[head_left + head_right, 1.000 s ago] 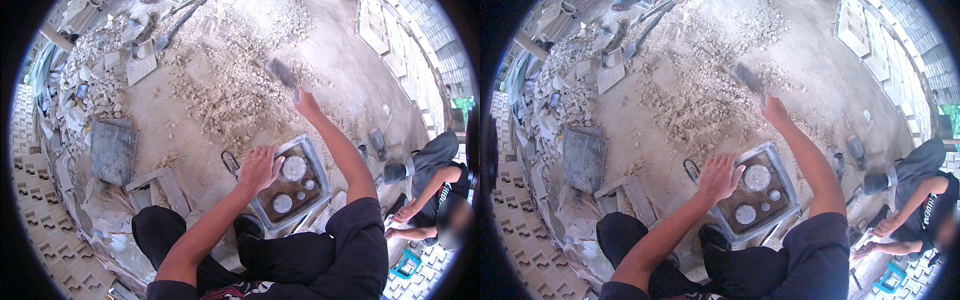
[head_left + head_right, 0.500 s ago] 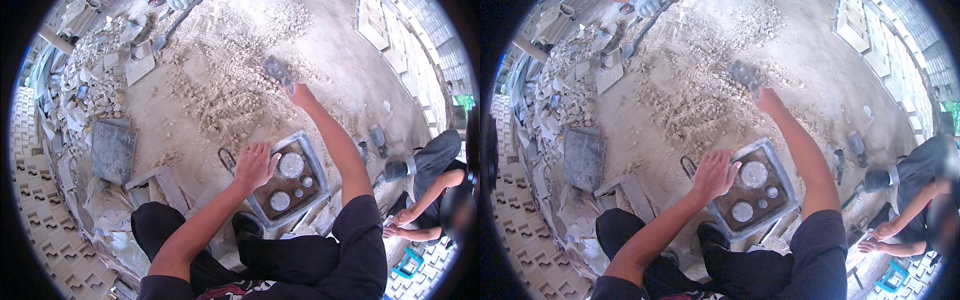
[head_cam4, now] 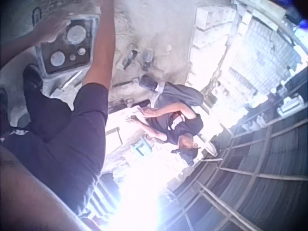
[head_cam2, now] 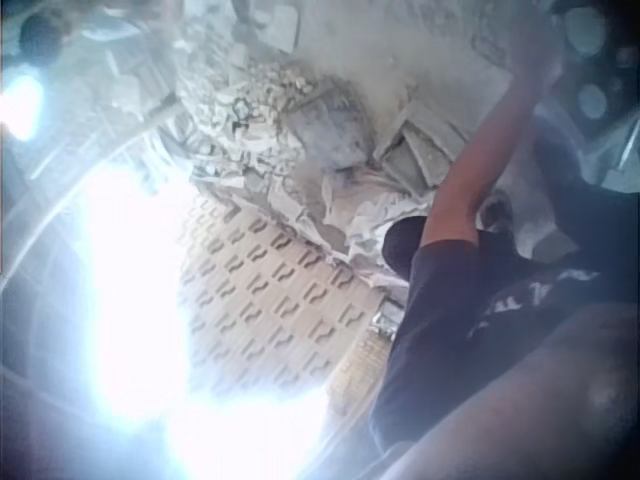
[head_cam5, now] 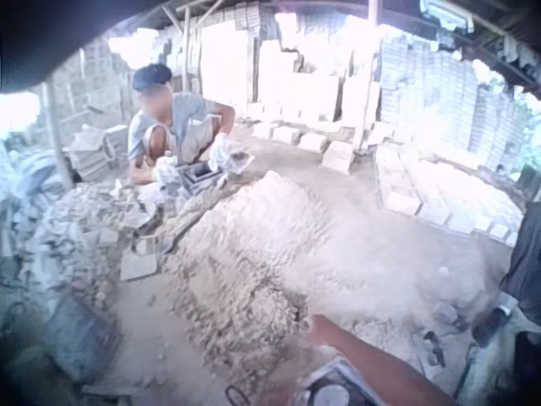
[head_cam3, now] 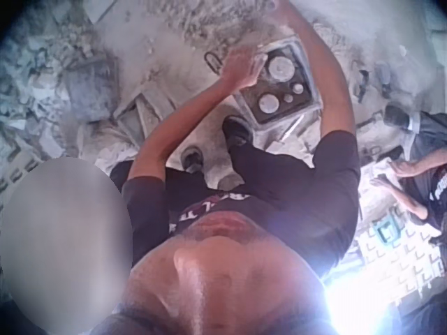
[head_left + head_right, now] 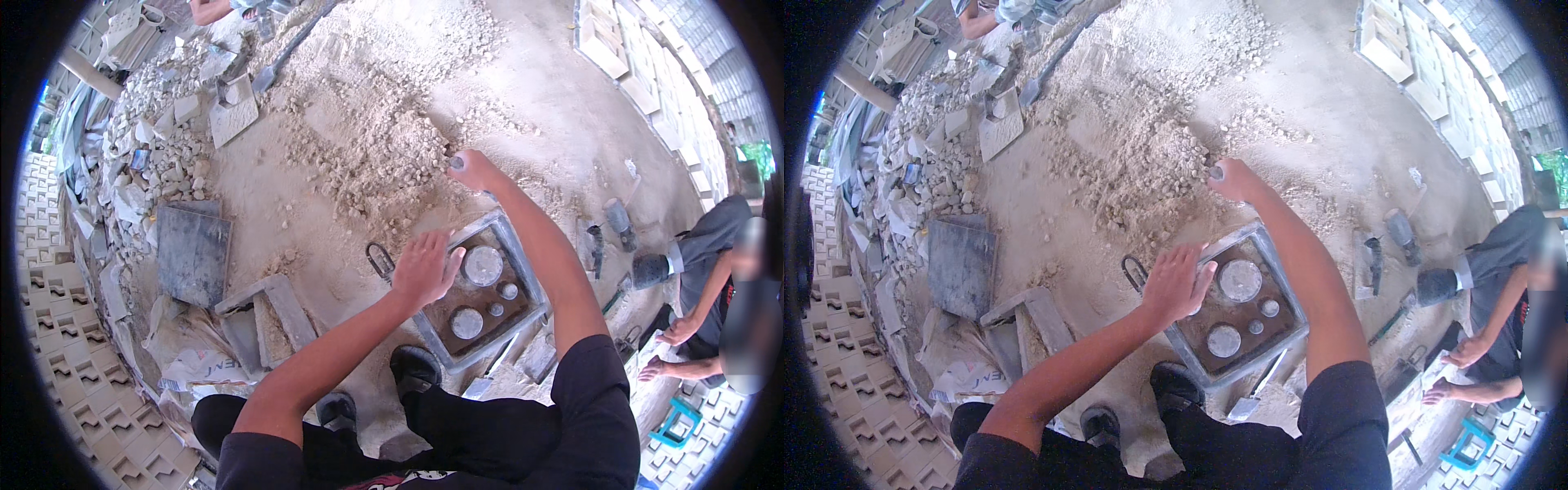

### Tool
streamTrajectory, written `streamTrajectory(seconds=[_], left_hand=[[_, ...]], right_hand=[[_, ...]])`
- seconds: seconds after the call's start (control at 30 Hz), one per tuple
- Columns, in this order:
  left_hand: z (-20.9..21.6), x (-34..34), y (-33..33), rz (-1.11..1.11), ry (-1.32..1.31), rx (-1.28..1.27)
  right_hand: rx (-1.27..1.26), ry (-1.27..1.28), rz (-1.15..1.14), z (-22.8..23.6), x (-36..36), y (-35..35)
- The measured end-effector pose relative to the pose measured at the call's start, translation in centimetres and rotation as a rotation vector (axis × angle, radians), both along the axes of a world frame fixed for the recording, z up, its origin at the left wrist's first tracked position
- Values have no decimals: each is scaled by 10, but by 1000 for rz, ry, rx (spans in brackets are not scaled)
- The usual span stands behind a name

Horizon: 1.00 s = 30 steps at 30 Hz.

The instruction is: The person uses a trowel to fill a square mold with a dry aggregate mixture, levels the surface, and uses a metal rod to compress the material into cylindrical shapes within the mold.

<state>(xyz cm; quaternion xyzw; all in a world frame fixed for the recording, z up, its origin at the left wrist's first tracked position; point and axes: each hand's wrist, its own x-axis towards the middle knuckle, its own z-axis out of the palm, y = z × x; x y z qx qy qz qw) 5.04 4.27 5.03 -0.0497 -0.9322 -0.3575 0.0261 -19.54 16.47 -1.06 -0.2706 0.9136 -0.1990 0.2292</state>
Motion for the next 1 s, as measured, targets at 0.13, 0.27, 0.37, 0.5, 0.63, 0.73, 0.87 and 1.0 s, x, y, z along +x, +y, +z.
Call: streamTrajectory(seconds=[0.13,0.27,0.37,0.5,0.63,0.73,0.87,1.0], left_hand=[[-26,-1,-14,64,86,128],[-22,-16,-43,112,219,246],[-12,-54,-80,289,0,387],[18,-100,-82,375,23,589],[11,-142,-65,315,-15,728],[22,-133,-22,185,-205,825],[18,-101,26,-7,-114,686],[-2,-70,58,-75,-16,648]], right_hand=[[-29,-3,-105,24,6,6],[-75,-131,-263,60,30,10],[-150,-223,-292,81,43,24],[-193,-222,-320,106,59,41],[-218,-238,-330,134,96,52],[-104,-104,-371,134,152,97],[-38,80,-357,128,203,151],[-148,215,-355,116,236,167]])
